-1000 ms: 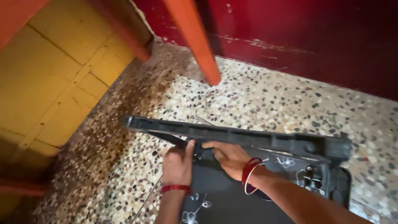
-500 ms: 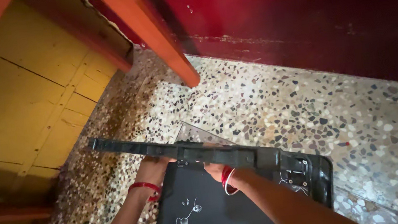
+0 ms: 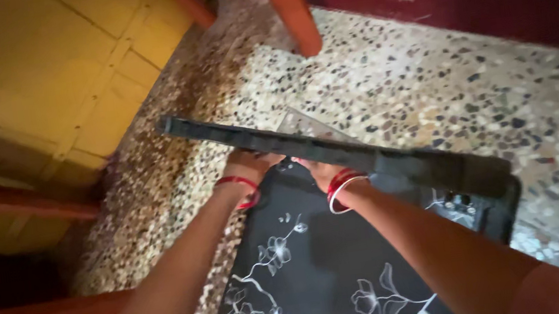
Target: The person attaches a black metal frame to the underside of a black tabletop with white floral patterns. They align the frame and insert screws by hand to secure it, working on one corner at a time.
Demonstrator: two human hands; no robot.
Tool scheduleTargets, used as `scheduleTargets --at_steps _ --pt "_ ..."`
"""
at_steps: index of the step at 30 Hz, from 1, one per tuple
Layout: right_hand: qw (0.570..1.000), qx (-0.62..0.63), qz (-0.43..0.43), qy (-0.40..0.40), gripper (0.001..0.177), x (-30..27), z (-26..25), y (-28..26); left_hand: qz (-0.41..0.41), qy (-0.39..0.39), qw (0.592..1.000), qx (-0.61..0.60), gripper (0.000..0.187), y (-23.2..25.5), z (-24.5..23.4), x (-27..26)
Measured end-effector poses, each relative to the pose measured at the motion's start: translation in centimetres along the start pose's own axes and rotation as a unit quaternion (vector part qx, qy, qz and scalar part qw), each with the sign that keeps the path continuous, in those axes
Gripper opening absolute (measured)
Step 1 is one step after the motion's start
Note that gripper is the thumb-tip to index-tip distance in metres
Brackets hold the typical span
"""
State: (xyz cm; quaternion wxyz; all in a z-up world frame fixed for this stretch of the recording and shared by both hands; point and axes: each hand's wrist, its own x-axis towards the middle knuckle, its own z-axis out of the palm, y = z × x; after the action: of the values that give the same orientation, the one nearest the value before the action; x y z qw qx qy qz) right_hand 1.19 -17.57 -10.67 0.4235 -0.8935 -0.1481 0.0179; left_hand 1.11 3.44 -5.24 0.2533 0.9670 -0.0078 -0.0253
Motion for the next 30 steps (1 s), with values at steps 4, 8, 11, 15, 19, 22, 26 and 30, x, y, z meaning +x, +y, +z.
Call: scheduleTargets --at_steps 4,8,11,15,19,22,26,30 --pt "0.978 0.014 0.148 -0.147 0.041 -0.2 -2.0 -2.0 -0.122 0.012 0.992 0.001 0.051 1.4 -0.1 -0.4" --pt "0.998 0.05 0.035 0.035 0.016 -1.4 -3.2 -3.6 -0.131 -0.008 0.991 -0.026 0.04 3.1 -1.6 -0.6" --pt "0.993 0.038 -0.041 0.109 0.009 -2.1 -3.7 -4.0 -0.165 0.0 0.984 -0.067 0.04 4.1 -2.1 -0.6" --pt "0.99 0.04 -0.033 0.129 0.011 -2.2 -4.0 -4.7 -0.155 0.035 0.983 -0.094 0.04 5.1 -2.2 -1.1" --pt "0.993 0.054 0.019 0.1 0.015 -2.3 -4.2 -5.3 -0.149 0.054 0.983 -0.09 0.038 5.3 -2.0 -1.4" --pt "0.99 0.034 -0.01 0.134 0.017 -2.3 -4.2 -5.3 -0.154 0.028 0.985 -0.071 0.04 5.0 -1.8 -0.9" --pt "0.994 -0.008 0.041 0.102 0.02 -2.0 -3.7 -5.5 -0.134 -0.011 0.99 -0.032 0.047 4.2 -1.6 -0.5" --pt "0.994 0.031 0.085 0.063 0.022 -1.8 -4.0 -5.6 -0.162 -0.007 0.985 -0.061 0.056 4.2 -1.7 -0.3"
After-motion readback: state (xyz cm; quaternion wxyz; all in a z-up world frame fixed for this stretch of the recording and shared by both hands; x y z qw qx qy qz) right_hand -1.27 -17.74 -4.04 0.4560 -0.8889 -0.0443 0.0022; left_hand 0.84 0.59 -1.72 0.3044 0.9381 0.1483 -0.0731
